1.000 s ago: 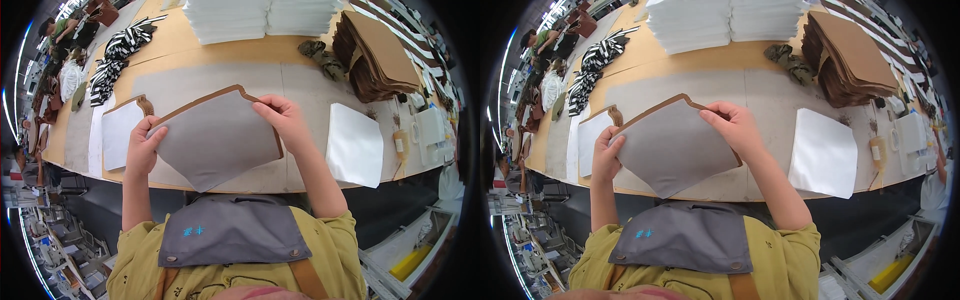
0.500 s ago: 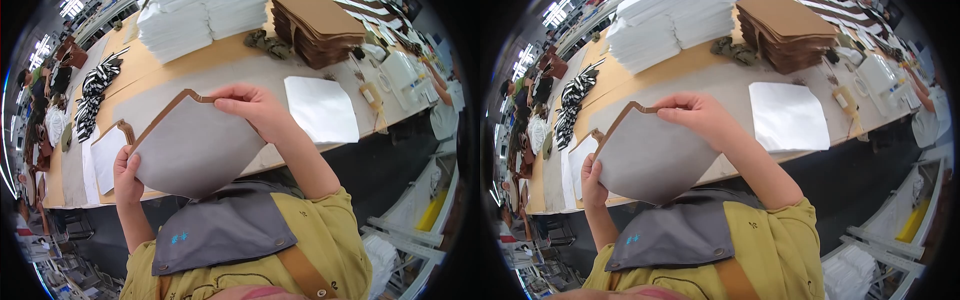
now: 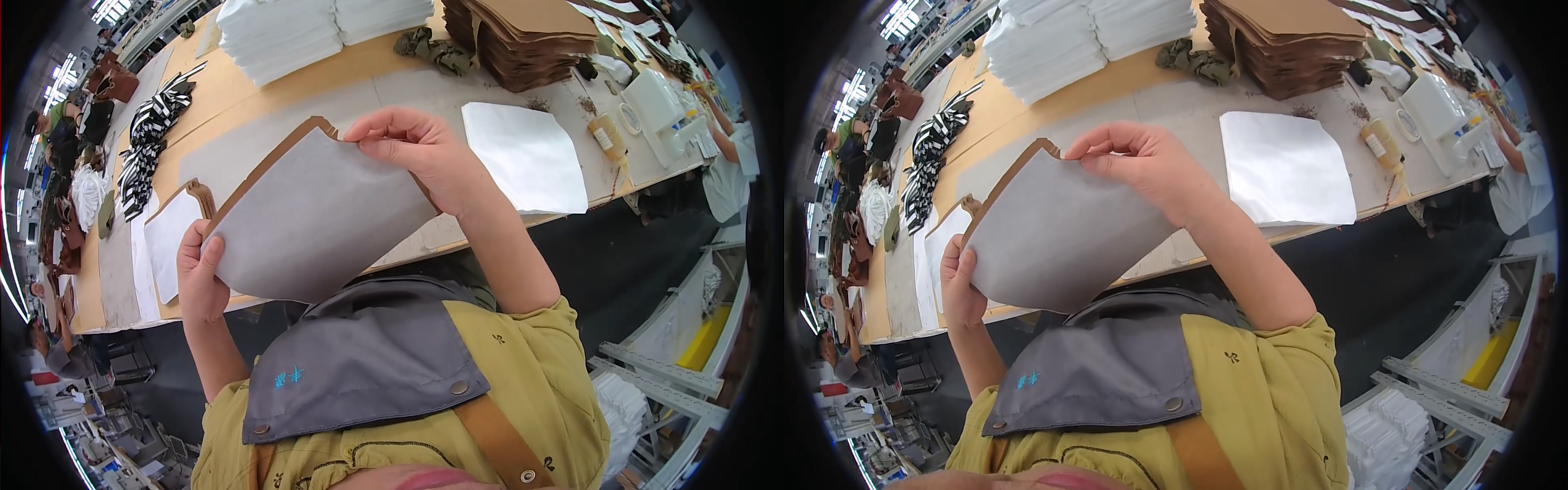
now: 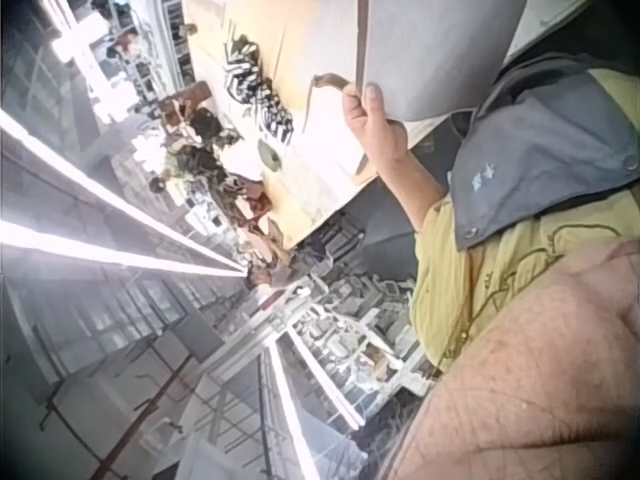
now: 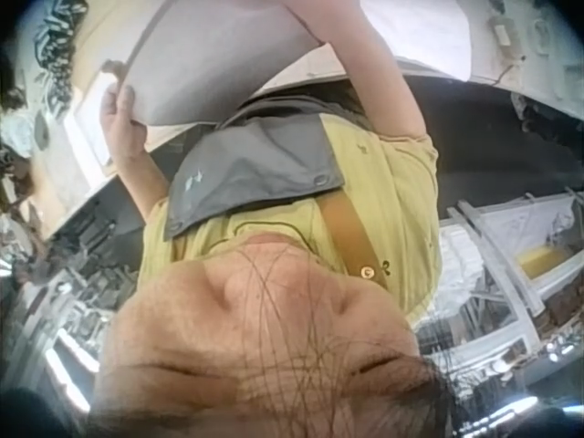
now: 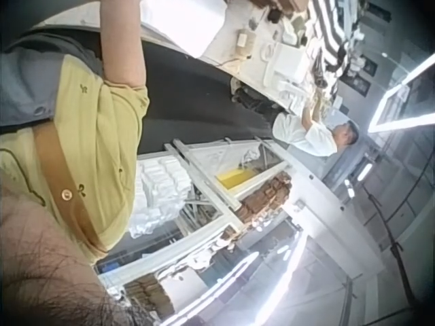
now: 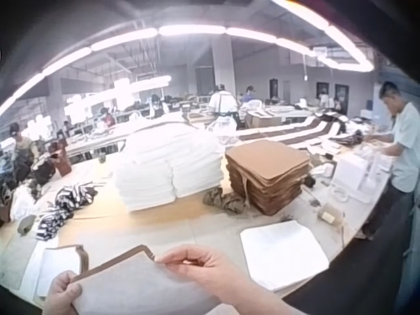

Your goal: Applying adhesive to a leather piece and carefully pressing a white paper backing onto it.

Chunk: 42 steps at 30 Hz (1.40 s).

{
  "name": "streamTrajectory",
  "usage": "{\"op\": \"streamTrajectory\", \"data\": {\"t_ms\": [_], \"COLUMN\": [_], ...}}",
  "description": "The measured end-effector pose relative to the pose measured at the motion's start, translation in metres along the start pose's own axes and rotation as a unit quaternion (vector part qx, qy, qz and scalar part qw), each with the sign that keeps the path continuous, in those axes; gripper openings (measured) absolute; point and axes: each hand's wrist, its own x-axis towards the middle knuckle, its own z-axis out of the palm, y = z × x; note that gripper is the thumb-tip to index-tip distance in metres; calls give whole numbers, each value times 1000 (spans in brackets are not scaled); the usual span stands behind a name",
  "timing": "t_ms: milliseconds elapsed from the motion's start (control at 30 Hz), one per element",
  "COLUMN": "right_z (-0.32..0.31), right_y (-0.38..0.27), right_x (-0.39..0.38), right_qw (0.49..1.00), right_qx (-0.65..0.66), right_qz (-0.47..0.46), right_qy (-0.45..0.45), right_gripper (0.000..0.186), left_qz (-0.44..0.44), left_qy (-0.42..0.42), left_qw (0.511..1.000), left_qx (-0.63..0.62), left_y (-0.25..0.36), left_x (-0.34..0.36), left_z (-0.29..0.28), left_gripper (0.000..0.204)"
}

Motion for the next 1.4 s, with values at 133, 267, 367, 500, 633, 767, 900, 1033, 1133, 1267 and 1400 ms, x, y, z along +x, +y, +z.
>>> {"op": "streamTrajectory", "data": {"t_ms": [133, 267, 367, 500, 633, 767, 900, 1033, 1133, 1267, 1400], "right_z": [-1, 0, -1, -2, 6, -26, -40, -42, -42, -59, -36], "right_y": [0, 0, 2, 0, -2, 38, 92, 132, 124, 132, 116], "right_x": [0, 0, 1, -1, -2, -2, 15, 24, 24, 24, 25], "right_qw": [1000, 1000, 1000, 1000, 999, 996, 978, 962, 953, 962, 957], "right_qx": [-9, 7, -4, -16, -35, -8, -20, -38, -18, 5, -48], "right_qz": [-2, 16, 6, 0, 34, 90, 197, 216, 249, 239, 249], "right_qy": [8, 18, 28, 25, 23, -8, 62, 163, 168, 130, 142], "right_gripper": [14, 16, 18, 18, 26, 30, 29, 28, 33, 36, 35], "left_qz": [5, 17, 22, 25, 45, -13, -38, -214, -243, -242, -227], "left_qy": [9, 13, 11, 3, 67, 56, 83, 88, 80, 79, 66], "left_qw": [1000, 999, 999, 999, 992, 996, 995, 959, 950, 956, 961], "left_qx": [15, 28, 34, 37, 98, 72, -34, -165, -180, -148, -144], "left_y": [2, 2, 4, 8, 16, 27, -13, -96, -109, -101, -106], "left_x": [0, 1, 4, 2, 3, 41, 78, 68, 55, 37, 35], "left_z": [0, -3, -3, -3, -3, -9, -30, -71, -71, -62, -54], "left_gripper": [15, 14, 14, 11, 16, 24, 43, 58, 59, 51, 41]}}
